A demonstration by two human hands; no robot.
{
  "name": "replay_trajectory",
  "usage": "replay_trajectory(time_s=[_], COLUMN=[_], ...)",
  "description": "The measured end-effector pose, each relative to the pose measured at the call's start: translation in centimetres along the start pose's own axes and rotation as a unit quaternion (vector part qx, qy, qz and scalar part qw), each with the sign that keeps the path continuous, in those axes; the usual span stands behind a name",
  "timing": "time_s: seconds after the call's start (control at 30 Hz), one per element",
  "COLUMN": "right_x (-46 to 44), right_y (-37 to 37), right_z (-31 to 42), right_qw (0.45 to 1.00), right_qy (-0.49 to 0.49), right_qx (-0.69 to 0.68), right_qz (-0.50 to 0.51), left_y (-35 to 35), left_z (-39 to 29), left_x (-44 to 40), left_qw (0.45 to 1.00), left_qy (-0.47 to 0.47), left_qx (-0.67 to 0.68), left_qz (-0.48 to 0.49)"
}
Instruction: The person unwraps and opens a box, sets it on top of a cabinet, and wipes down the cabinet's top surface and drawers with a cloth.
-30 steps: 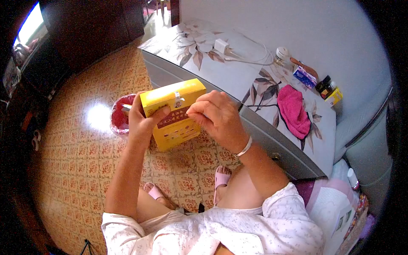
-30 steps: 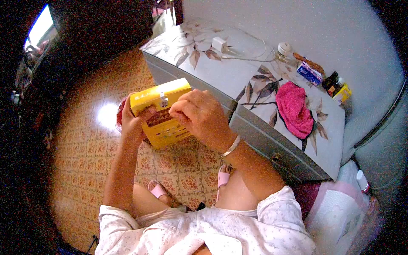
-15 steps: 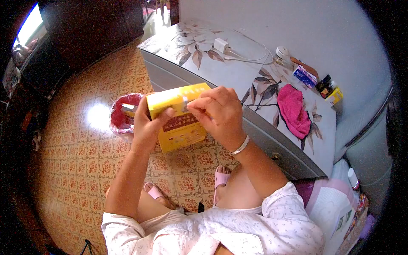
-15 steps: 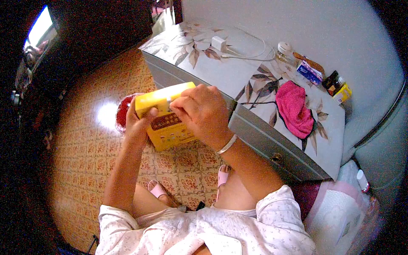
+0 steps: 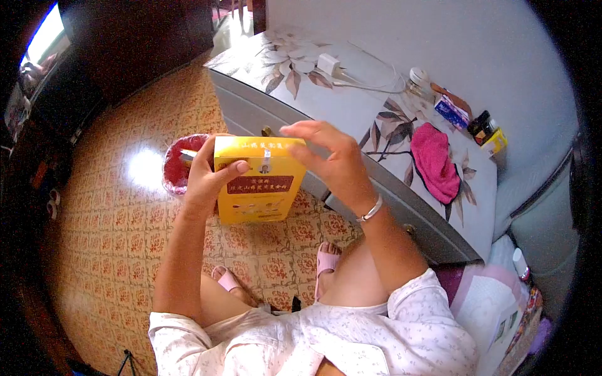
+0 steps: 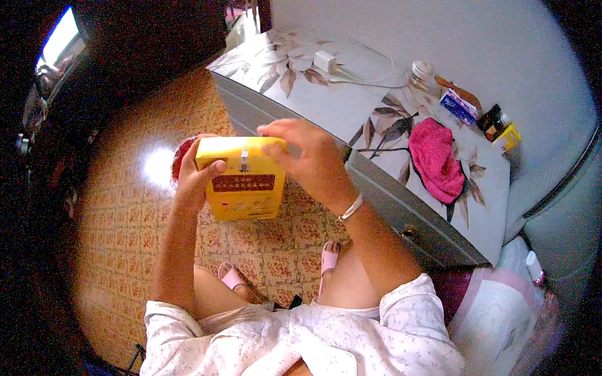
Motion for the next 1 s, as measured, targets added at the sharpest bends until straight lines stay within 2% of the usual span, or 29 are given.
replay_trajectory(time_s=[0.07, 0.13, 0.2, 0.3, 0.43, 0.53, 0.6, 0.7, 1.0], right_x=[0.4, 0.6, 1.0, 1.3, 1.4, 2.0, 2.2, 2.6, 3.5], right_y=[-2.6, -2.7, -3.7, -4.2, -4.4, -4.9, -5.4, -5.7, -6.5], right_z=[-1.3, -1.2, -1.6, -1.7, -2.0, -2.6, -2.0, -1.9, -1.4], right_qw=[0.989, 0.984, 0.965, 0.970, 0.969, 0.955, 0.947, 0.940, 0.957], right_qy=[-0.044, -0.057, -0.109, -0.061, -0.046, -0.083, -0.041, -0.028, -0.027], right_qx=[-0.080, -0.086, -0.078, -0.050, -0.039, -0.054, -0.024, -0.034, -0.016], right_qz=[0.113, 0.146, 0.224, 0.229, 0.239, 0.280, 0.317, 0.338, 0.289], left_y=[-0.1, -0.2, -0.5, -0.9, -0.7, -1.3, -1.7, -1.4, -1.5], left_z=[0.0, 0.5, 0.9, 0.7, 1.4, 1.6, 1.6, 2.3, 2.5], left_x=[0.0, -0.1, -0.1, 0.1, 0.1, 0.2, 0.4, 0.4, 0.6], left_qw=[0.999, 0.997, 0.993, 0.990, 0.990, 0.984, 0.982, 0.978, 0.975], left_qy=[0.024, 0.051, 0.051, 0.060, 0.069, 0.078, 0.079, 0.084, 0.104], left_qx=[-0.016, -0.030, -0.077, -0.102, -0.092, -0.113, -0.115, -0.136, -0.150], left_qz=[0.021, 0.041, 0.078, 0.082, 0.077, 0.110, 0.124, 0.132, 0.127])
Point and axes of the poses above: each hand's wrist, its own x-axis away from the middle knuckle, its own y-axis out of the back of the hand, z = x × y, the point moved 9 cm from there along -x, towards the middle knuckle, and after that the axes turned 7 degrees about z, right-handed, at the moved point
